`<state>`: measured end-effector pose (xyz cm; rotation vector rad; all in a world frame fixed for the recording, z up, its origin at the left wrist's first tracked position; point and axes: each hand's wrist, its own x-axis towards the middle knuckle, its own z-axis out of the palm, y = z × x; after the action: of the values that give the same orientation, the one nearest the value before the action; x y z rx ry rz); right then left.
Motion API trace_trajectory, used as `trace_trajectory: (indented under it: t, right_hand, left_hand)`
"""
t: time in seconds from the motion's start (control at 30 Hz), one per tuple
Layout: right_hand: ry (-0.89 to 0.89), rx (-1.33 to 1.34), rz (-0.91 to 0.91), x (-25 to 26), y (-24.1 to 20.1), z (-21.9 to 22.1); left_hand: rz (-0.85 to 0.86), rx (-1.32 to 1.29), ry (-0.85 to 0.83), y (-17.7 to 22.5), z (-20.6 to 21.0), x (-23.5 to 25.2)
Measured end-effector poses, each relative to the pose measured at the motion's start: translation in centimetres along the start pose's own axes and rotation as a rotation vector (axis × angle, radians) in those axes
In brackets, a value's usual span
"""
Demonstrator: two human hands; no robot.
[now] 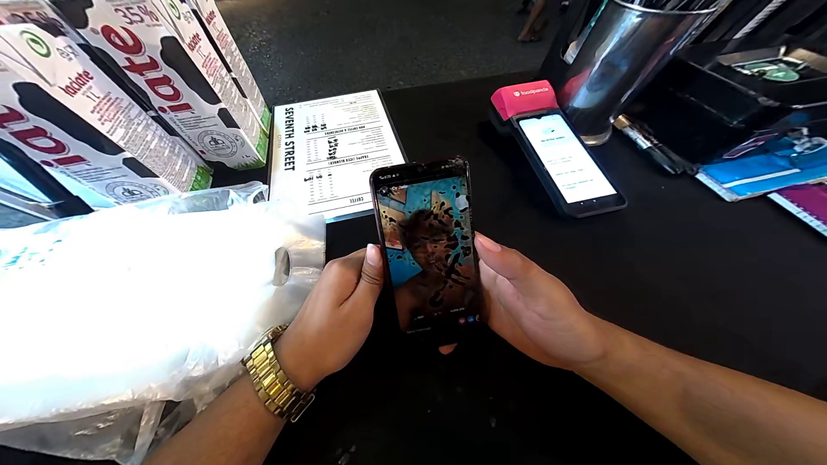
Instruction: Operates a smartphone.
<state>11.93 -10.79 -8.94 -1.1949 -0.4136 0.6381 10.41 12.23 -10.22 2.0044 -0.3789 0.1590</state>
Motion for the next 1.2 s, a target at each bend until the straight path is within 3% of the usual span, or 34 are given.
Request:
trace_trajectory:
  t: [1.2]
  right_hand:
    - [0.011,-0.006,-0.009,0.09,0.17,0.01]
  left_hand:
    - [0.037,0.034,0.007,-0.13,-0.02,0.06]
